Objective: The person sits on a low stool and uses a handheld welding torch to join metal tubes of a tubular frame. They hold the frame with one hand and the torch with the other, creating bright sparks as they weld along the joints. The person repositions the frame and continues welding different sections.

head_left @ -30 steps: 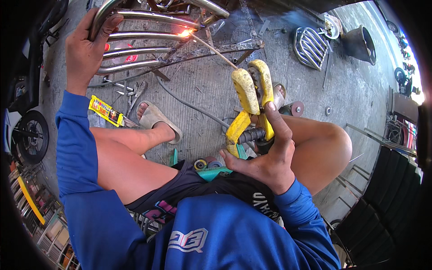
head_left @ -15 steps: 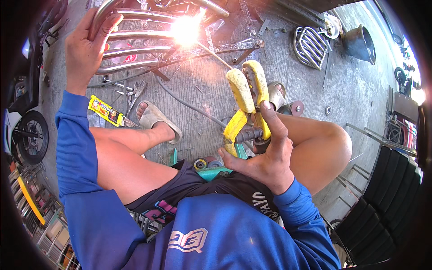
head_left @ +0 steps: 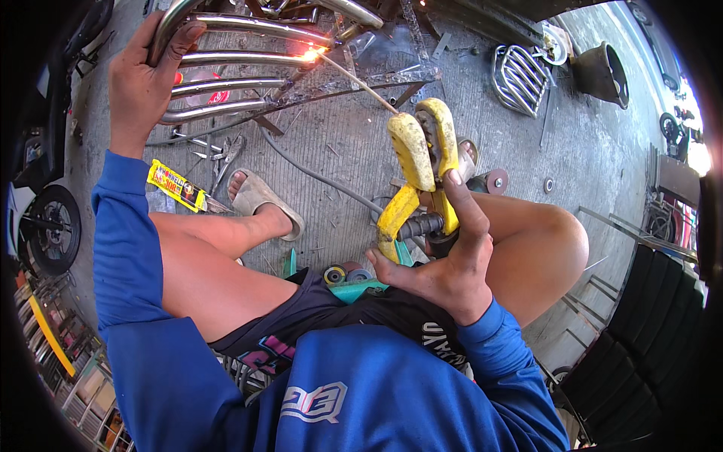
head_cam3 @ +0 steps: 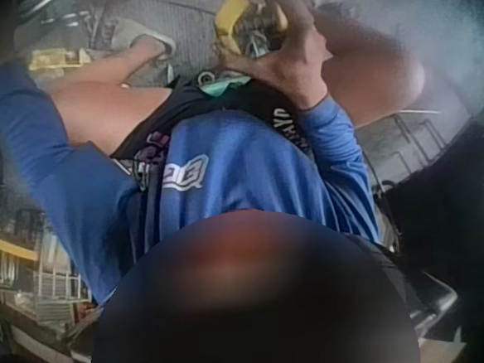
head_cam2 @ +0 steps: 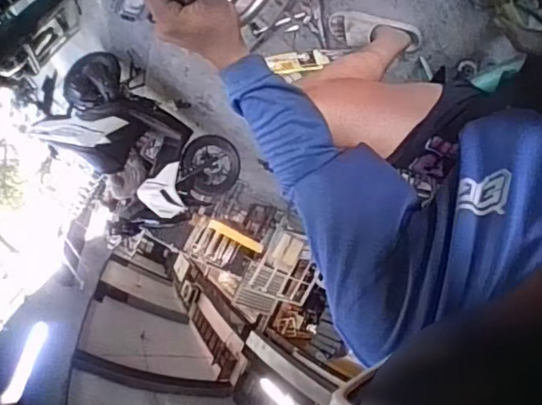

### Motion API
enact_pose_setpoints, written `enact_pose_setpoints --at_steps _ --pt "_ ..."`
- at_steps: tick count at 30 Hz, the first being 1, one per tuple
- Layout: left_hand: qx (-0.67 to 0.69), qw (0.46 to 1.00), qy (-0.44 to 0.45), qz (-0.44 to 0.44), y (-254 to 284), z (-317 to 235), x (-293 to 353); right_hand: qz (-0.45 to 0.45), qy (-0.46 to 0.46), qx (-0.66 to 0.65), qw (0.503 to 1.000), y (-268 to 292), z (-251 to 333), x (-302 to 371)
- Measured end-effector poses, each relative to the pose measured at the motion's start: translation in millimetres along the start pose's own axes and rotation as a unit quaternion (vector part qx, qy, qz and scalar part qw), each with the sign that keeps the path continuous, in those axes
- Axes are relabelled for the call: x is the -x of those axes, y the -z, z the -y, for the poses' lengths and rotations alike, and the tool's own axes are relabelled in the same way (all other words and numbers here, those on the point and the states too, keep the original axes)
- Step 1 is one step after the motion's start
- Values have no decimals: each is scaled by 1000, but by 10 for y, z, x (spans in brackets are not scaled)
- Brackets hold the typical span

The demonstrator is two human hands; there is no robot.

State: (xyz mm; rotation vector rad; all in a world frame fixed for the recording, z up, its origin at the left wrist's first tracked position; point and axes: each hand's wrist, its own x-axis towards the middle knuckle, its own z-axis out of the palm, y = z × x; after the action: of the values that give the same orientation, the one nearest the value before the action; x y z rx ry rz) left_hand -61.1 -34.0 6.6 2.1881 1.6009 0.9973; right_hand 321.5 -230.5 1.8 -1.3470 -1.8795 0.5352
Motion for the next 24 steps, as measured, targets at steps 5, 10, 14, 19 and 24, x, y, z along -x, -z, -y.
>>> enact_pose_setpoints --at_steps 5,10,14,19,24 --pt "-8 1000 -25 -14 -5 2 3 15 -20 2 1000 8 21 -3" --pt "12 1000 6 -8 -11 1 0 19 -22 27 999 -3 40 -15" --pt "1 1000 26 -7 0 20 -6 12 -17 21 1000 -18 38 -28" --pt "13 1000 12 -17 -3 54 -8 22 -31 18 999 -24 46 -19" --pt "22 999 36 -9 0 79 -23 3 -9 -21 1000 -56 -2 -19"
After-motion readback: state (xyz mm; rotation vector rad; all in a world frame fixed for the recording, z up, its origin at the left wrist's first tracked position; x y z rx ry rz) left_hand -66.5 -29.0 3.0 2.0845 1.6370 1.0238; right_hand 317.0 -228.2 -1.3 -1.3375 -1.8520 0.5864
